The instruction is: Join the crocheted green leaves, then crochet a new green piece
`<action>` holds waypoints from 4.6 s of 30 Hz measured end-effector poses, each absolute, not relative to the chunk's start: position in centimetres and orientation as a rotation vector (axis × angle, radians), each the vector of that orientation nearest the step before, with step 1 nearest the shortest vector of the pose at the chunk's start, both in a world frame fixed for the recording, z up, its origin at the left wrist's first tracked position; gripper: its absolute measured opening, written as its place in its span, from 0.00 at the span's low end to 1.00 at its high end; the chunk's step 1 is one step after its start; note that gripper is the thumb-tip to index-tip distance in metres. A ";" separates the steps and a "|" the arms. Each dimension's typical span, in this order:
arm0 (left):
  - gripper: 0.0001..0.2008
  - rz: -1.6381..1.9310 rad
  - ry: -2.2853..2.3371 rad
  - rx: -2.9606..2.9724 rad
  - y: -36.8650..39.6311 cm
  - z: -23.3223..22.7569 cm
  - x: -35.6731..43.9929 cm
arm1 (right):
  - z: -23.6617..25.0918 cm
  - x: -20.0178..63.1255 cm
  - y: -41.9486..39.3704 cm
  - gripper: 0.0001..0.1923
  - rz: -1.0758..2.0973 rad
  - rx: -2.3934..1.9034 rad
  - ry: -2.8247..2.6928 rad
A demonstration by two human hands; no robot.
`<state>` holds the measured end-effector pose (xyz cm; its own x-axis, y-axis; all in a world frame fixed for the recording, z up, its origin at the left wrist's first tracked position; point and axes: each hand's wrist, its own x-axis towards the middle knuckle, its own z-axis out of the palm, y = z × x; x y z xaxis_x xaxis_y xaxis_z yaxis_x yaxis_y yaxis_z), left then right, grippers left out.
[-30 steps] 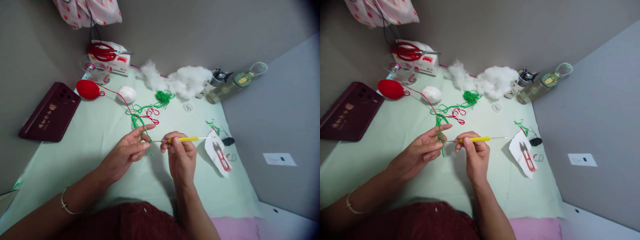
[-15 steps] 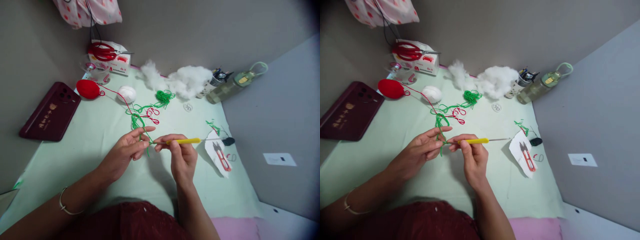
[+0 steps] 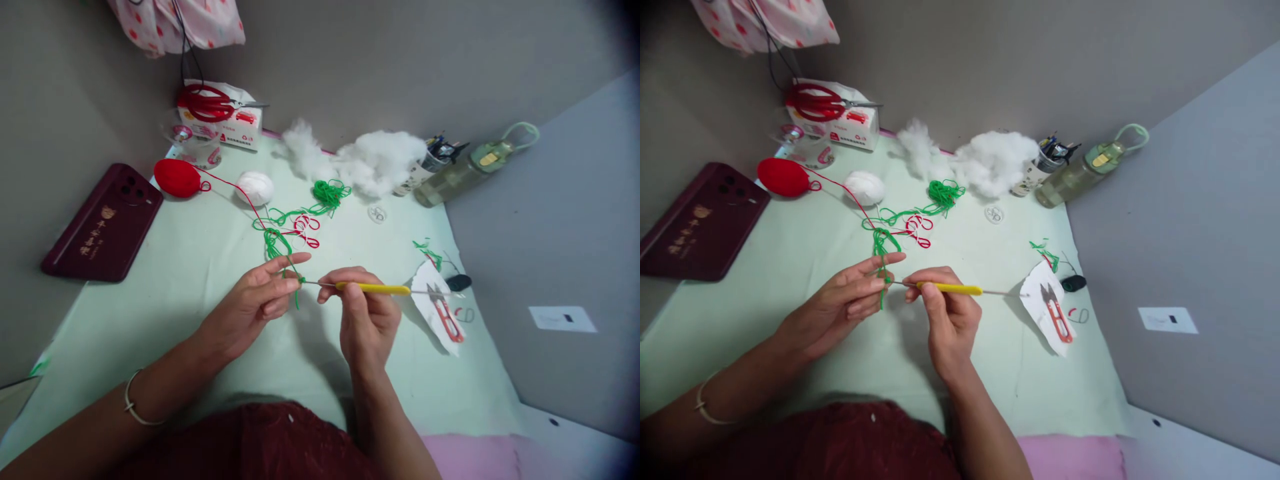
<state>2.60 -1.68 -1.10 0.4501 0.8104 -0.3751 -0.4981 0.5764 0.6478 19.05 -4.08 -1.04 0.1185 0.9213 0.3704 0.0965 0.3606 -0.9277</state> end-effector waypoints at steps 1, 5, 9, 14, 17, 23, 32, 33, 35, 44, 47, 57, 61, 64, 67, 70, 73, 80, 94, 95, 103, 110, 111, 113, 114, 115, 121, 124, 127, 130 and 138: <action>0.21 0.864 0.729 0.510 -1.8 -1.1 2.6 | -0.9 18.9 -4.0 0.11 0.861 -1.032 -1.288; 0.20 0.874 0.765 0.598 -2.1 -1.3 2.8 | -0.6 18.5 -3.7 0.08 0.898 -1.097 -1.327; 0.20 0.896 0.813 0.641 -2.1 -1.6 2.9 | -1.0 18.4 -4.0 0.10 0.754 -1.122 -1.435; 0.21 0.905 0.784 0.507 -2.1 -1.8 3.0 | -1.9 18.5 -4.5 0.18 0.297 -1.126 -1.825; 0.18 0.869 0.731 0.405 -1.8 -1.6 2.8 | -1.7 19.0 -4.3 0.13 0.445 -1.132 -1.672; 0.14 0.911 0.747 0.431 -1.6 -1.4 2.7 | -1.0 19.3 -3.6 0.09 0.967 -1.033 -1.139; 0.18 0.909 0.813 0.600 -2.0 -1.1 2.7 | -1.3 19.2 -3.7 0.09 1.074 -1.018 -1.155; 0.18 0.907 0.819 0.603 -1.9 -1.1 2.6 | -1.2 19.3 -3.7 0.10 1.077 -1.016 -1.154; 0.18 0.921 0.838 0.616 -1.8 -1.2 2.4 | -1.1 19.5 -3.9 0.10 0.978 -1.048 -1.230; 0.25 0.944 0.852 0.614 -2.1 -1.6 2.9 | -1.9 19.2 -4.4 0.19 0.049 -1.048 -2.036; 0.23 0.855 0.756 0.463 -1.9 -1.4 2.8 | -1.8 19.2 -4.4 0.18 0.177 -1.061 -1.920; 0.19 0.914 0.745 0.544 -2.3 -1.4 3.1 | -1.2 18.6 -3.9 0.12 0.703 -1.078 -1.484; 0.19 0.892 0.727 0.468 -2.2 -1.5 3.1 | -2.2 18.9 -4.2 0.20 0.312 -1.042 -1.802; 0.16 0.854 0.687 0.378 -1.9 -1.2 2.8 | -2.2 19.2 -4.1 0.18 0.339 -1.057 -1.752; 0.16 0.856 0.652 0.347 -1.6 -1.0 2.5 | -1.7 19.5 -3.7 0.11 0.696 -1.067 -1.371; 0.16 0.881 0.653 0.388 -1.8 -1.1 2.5 | -1.4 19.4 -3.5 0.10 0.984 -0.999 -1.143; 0.19 0.882 0.674 0.476 -2.0 -1.3 2.6 | -1.3 19.1 -3.5 0.08 1.046 -1.025 -1.224; 0.17 0.854 0.720 0.544 -1.9 -1.1 2.3 | -1.1 19.5 -3.7 0.11 1.153 -0.980 -1.135; 0.17 0.861 0.690 0.421 -1.8 -0.9 2.4 | -1.1 19.2 -4.2 0.12 0.705 -1.047 -1.374; 0.17 0.875 0.693 0.432 -1.8 -0.8 2.4 | -1.1 19.2 -4.1 0.12 0.815 -1.023 -1.287; 0.19 0.880 0.719 0.576 -2.2 -1.3 2.9 | -1.6 19.0 -3.7 0.10 1.099 -1.009 -1.232; 0.18 0.898 0.776 0.614 -2.1 -0.9 2.4 | -1.3 19.3 -3.9 0.11 1.030 -0.998 -1.192; 0.18 0.906 0.788 0.628 -2.1 -0.9 2.4 | -1.3 19.3 -4.0 0.11 0.955 -1.019 -1.251; 0.18 0.938 0.825 0.649 -2.2 -1.0 2.5 | -1.3 19.2 -4.4 0.11 0.722 -1.062 -1.452; 0.19 0.956 0.841 0.651 -2.2 -1.0 2.6 | -1.4 19.2 -4.5 0.12 0.580 -1.082 -1.582; 0.21 0.970 0.850 0.642 -2.2 -1.1 2.7 | -1.6 19.2 -4.7 0.13 0.440 -1.090 -1.717; 0.22 0.845 0.724 0.436 -2.0 -1.2 2.8 | -1.7 19.2 -4.7 0.15 0.336 -1.076 -1.802; 0.20 0.864 0.696 0.433 -2.0 -1.1 2.6 | -1.3 19.0 -4.2 0.13 0.715 -1.042 -1.402; 0.18 0.892 0.725 0.504 -2.1 -1.1 2.7 | -1.0 18.7 -3.8 0.10 0.894 -1.048 -1.293; 0.17 0.895 0.770 0.603 -2.3 -1.4 2.8 | -0.9 18.5 -3.7 0.09 0.859 -1.089 -1.354; 0.21 0.901 0.818 0.536 -2.2 -1.7 2.9 | -2.4 18.7 -4.6 0.21 0.246 -1.076 -1.846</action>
<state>2.87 -2.25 -1.69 0.3628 0.8467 -0.3892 -0.4694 0.5268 0.7086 18.67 -4.60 -2.40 -0.1609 0.7606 0.6289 0.5694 0.5921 -0.5703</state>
